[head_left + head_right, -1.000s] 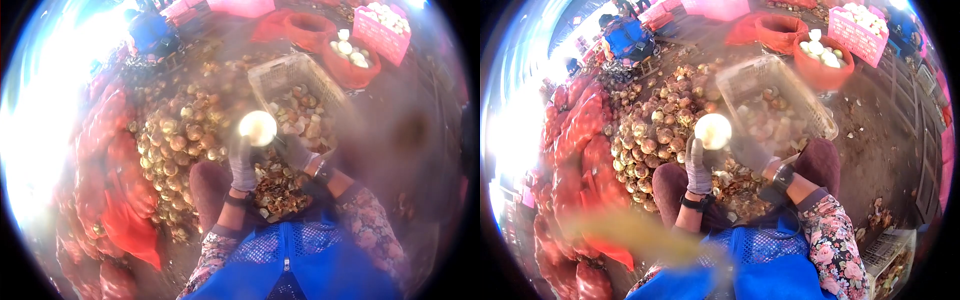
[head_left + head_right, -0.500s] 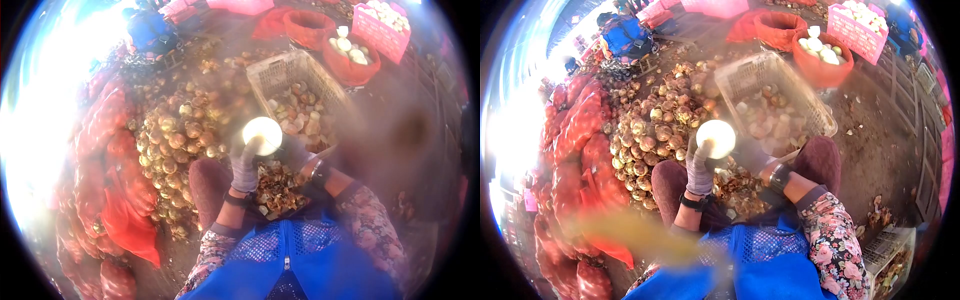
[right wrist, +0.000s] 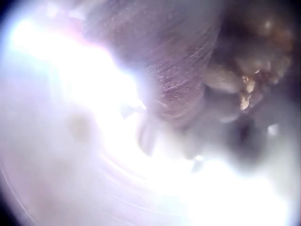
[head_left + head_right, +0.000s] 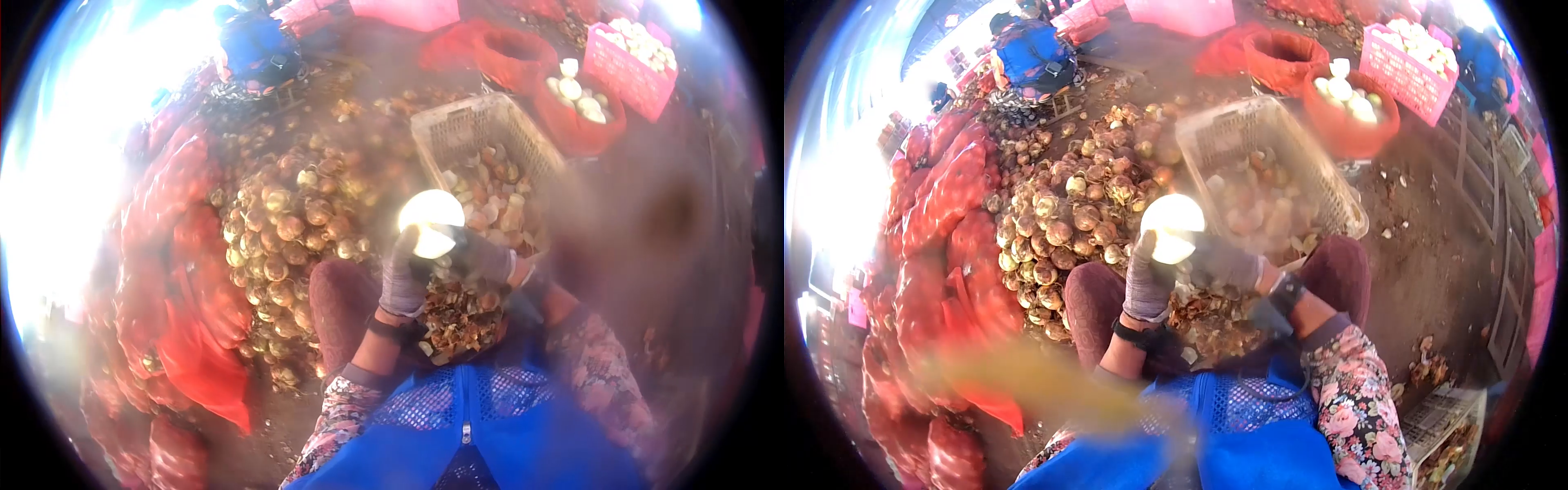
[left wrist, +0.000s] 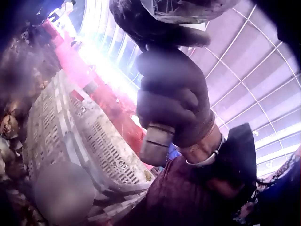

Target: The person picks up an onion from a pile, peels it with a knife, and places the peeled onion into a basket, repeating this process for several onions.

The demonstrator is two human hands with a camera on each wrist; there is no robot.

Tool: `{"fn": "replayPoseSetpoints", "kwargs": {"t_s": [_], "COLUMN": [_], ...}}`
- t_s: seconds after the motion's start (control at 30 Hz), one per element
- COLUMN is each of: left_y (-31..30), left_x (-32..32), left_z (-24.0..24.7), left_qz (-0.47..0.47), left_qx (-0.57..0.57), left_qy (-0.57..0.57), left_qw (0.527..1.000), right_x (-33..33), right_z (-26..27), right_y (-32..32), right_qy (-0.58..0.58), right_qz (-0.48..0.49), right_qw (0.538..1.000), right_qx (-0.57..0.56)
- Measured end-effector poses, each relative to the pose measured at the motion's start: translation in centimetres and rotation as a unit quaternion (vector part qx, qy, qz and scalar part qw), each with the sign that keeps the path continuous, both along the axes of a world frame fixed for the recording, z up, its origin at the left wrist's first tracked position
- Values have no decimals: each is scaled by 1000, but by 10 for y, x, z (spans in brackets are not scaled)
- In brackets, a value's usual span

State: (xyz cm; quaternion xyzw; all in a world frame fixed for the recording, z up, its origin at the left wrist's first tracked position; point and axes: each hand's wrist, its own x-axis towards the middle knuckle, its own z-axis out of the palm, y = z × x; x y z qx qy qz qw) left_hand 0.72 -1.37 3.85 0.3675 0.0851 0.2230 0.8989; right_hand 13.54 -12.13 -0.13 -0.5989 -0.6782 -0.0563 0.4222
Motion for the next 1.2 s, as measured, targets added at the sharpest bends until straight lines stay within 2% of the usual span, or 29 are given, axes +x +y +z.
{"fn": "replayPoseSetpoints", "kwargs": {"t_s": [0.03, 0.07, 0.13, 0.17, 0.23, 0.3, 0.4, 0.43, 0.53, 0.7, 0.77, 0.8, 0.87, 0.9, 1.0, 1.03, 1.1, 1.13, 1.17, 1.2], "left_y": [5, 10, 17, 21, 26, 27, 22, 14, 7, 8, 7, 9, 12, 12, 8, 0, -5, -6, -7, -6], "left_x": [0, 0, 2, 0, -3, -7, -3, -3, 8, 4, -1, 2, 8, 6, 2, 2, 10, 14, 17, 19], "left_z": [-9, -17, -21, -20, -17, -11, -23, -26, -44, -29, -7, -12, -26, -15, -13, -8, -7, -13, -18, -30], "left_qz": [-13, -26, -18, -13, -8, -9, 0, 14, 55, -16, -65, -70, -77, -109, -208, -200, -206, -198, -190, -169], "left_qx": [-23, -46, -48, -47, -3, 86, 137, 147, 253, 215, 207, 213, 223, 199, 256, 221, 173, 157, 142, 101], "left_qy": [-3, -6, -28, -22, 18, 87, 124, 78, 119, 146, 149, 122, 67, 80, 103, 122, 95, 79, 62, 45], "left_qw": [1000, 999, 998, 999, 1000, 992, 983, 986, 958, 966, 965, 967, 970, 971, 938, 947, 958, 964, 970, 979], "right_x": [4, 4, -2, -16, -24, -23, -17, -17, -19, -7, 6, 9, 11, 12, 32, 31, 42, 48, 54, 64], "right_z": [-7, -24, -11, 27, 48, 44, 37, 36, 37, 43, 34, 34, 41, 45, 37, 48, 42, 33, 23, 0], "right_y": [1, -7, -10, -14, -11, -7, -15, -16, -16, -25, -25, -26, -35, -39, -48, -56, -61, -67, -73, -87], "right_qy": [-97, -120, -17, 108, 194, 125, 107, 112, 158, 230, 188, 168, 198, 213, 212, 225, 237, 364, 488, 697], "right_qz": [-29, -76, -144, -165, -172, -147, -111, -104, -100, -93, -70, -60, -64, -66, -121, -142, -83, -29, 12, 79], "right_qw": [994, 989, 988, 974, 959, 981, 988, 988, 982, 962, 977, 983, 975, 970, 969, 960, 966, 928, 869, 707], "right_qx": [49, 35, -42, -109, -115, 7, -5, -12, -38, -119, -67, -42, -77, -94, -46, -82, -66, -76, -77, -90]}}
